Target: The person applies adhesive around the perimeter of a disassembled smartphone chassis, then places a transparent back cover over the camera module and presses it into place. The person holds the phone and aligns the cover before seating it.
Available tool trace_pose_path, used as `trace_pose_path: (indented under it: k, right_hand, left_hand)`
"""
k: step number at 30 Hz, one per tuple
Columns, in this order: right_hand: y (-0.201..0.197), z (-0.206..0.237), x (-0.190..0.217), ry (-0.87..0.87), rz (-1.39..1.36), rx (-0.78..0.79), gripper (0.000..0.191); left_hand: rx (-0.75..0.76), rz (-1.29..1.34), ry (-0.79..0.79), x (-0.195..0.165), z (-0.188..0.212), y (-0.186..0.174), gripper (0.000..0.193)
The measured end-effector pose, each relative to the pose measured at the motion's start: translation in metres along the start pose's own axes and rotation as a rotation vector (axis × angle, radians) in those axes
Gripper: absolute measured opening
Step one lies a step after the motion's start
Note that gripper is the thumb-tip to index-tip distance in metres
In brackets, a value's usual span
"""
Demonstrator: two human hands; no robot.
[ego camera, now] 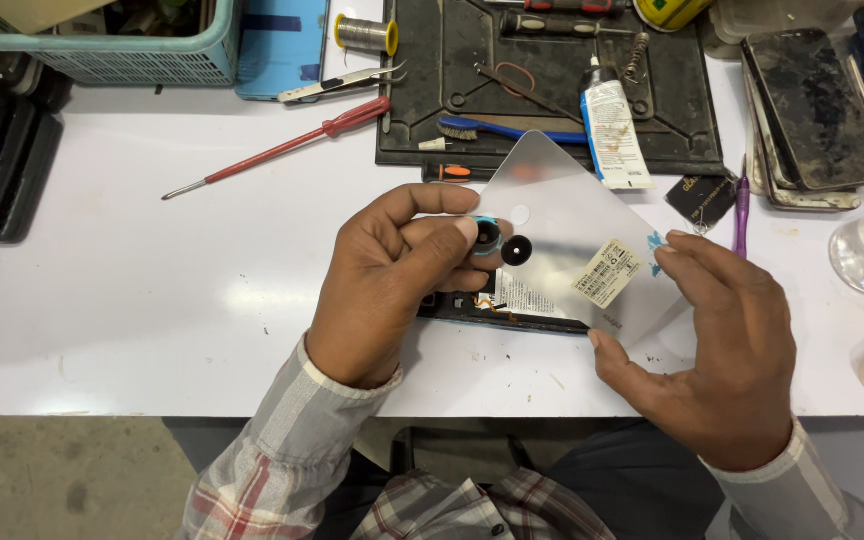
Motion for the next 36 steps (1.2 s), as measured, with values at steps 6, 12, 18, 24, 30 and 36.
trace_pose_path:
  k: [6, 12, 18, 24, 30, 36]
  right_hand:
    - [-0.001, 0.002, -0.001, -0.004, 0.005, 0.011, 0.072]
    - [0.0, 0.002, -0.003, -0.021, 0.02, 0.019, 0.073]
    - [-0.001, 0.003, -0.003, -0.028, 0.038, 0.015, 0.072]
    - [0.0, 0.004, -0.001, -0.04, 0.056, 0.011, 0.07]
    - [-0.001, 0.003, 0.0, -0.049, 0.079, 0.023, 0.07]
    - [0.0, 0.002, -0.003, -0.046, 0.092, 0.053, 0.071]
  left_hand:
    - [-0.013, 0.041, -0.018, -0.001, -0.001, -0.001, 0.039]
    - [-0.018, 0.066, -0.033, 0.001, 0.0, 0.001, 0.037]
    - [-0.059, 0.09, -0.019, 0.006, -0.001, 0.0, 0.032]
    - [-0.098, 0.099, -0.031, 0.011, 0.0, -0.002, 0.033]
    - [-0.118, 0.078, -0.047, 0.013, 0.001, -0.001, 0.035]
    - [-0.095, 0.057, -0.04, 0.011, 0.001, 0.001, 0.032]
Point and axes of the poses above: each hand's wrist, its own z-axis away from the middle knuckle, its own y-axis out of the palm, x = y × z, the point moved 7 cm from there along -z, towards the middle knuckle, and after that the axes turned 10 degrees about -z, right-handed, at the moved point
